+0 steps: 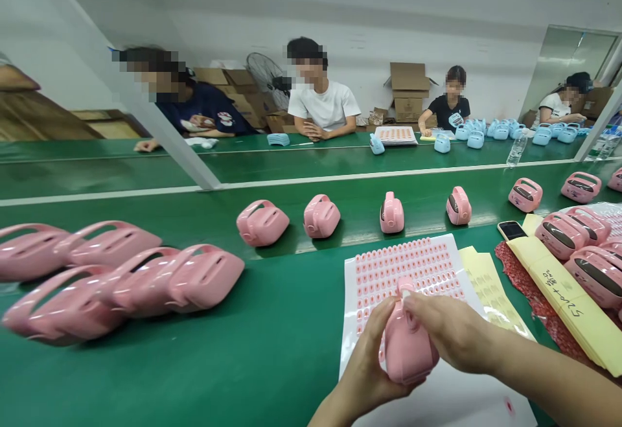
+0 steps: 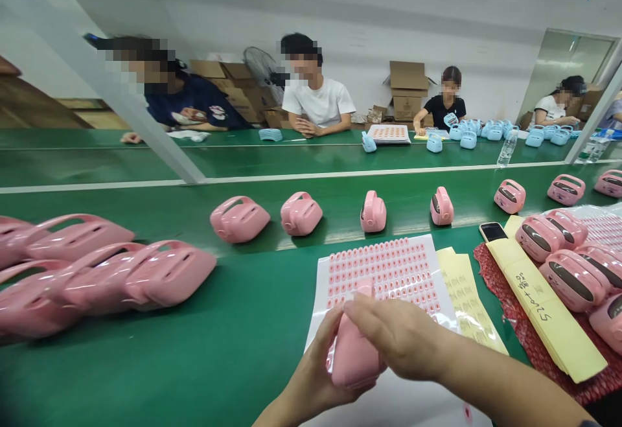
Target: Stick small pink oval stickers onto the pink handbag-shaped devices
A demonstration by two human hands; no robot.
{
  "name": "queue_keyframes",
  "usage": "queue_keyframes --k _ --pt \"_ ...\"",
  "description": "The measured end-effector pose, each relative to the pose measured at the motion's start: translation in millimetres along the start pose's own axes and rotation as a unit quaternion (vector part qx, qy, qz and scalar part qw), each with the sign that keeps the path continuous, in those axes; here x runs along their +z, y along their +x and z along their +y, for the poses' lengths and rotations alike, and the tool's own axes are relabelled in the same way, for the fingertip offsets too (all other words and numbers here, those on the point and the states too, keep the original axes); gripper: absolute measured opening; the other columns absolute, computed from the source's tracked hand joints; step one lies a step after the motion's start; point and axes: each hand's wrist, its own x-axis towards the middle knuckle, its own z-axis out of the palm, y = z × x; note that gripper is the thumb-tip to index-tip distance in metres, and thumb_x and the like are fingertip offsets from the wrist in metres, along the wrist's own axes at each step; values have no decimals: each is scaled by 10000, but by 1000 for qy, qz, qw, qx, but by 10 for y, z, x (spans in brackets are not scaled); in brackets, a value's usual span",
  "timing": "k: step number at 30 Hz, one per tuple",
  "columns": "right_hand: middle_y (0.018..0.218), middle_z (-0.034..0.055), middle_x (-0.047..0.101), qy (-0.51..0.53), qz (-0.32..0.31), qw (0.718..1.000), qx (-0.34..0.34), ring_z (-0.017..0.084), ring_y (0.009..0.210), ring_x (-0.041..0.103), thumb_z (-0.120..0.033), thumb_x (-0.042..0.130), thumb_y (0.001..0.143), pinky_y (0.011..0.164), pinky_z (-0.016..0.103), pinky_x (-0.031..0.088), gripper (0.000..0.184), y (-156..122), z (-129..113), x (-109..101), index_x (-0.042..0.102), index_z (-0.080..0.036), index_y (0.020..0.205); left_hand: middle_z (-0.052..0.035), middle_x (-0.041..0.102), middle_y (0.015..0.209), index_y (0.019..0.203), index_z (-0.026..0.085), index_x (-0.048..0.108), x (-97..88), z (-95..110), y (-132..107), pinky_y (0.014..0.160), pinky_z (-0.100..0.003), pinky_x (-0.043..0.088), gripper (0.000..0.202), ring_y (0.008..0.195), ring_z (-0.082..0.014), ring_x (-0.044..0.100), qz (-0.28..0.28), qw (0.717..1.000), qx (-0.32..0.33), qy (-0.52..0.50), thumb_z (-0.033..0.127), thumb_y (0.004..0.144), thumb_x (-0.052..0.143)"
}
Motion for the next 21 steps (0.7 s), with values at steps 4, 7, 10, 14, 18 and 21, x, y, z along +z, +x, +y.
queue_keyframes --k 4,7,10,14,18,21 --pt "1441 69 353 40 -42 998 39 219 1287 390 -109 349 904 1004 424 423 661 -89 23 15 14 -322 1432 -111 414 1292 1385 410 211 -38 32 55 865 -476 476 995 1175 -334 474 -27 999 32 -5 225 571 753" --pt "1459 56 314 116 -50 980 151 189 1292 387 -101 310 910 1037 439 368 659 -42 142 -30 -19 -359 1420 -112 386 1297 1330 427 342 6 -39 -15 853 -472 470 886 1177 -354 459 -29 999 17 -7 295 559 758" --pt "1431 110 332 221 -63 934 275 220 1260 425 -143 453 860 1008 462 364 704 26 368 -41 66 -307 1424 -120 406 1277 1221 376 500 83 -89 -101 878 -501 435 802 1188 -389 434 -37 999 -28 -16 359 470 780" --pt "870 8 615 311 -162 855 382 128 699 593 -147 540 788 632 267 476 696 47 594 14 225 -265 1397 -133 462 1233 1199 343 490 124 37 -42 889 -524 415 827 1152 -393 474 -54 995 -54 -60 352 423 776" --pt "539 -110 420 274 -156 856 409 75 465 385 -110 505 773 494 188 336 689 20 596 13 241 -247 1395 -124 458 1254 1304 405 322 111 216 135 860 -501 456 877 1155 -364 493 -39 995 9 -93 314 548 757" --pt "528 -113 413 258 -130 855 432 79 466 379 -101 487 761 499 187 326 714 11 575 -93 204 -225 1405 -127 415 1324 1350 419 268 144 195 178 875 -507 460 846 1206 -366 449 -18 993 42 -104 398 639 726"
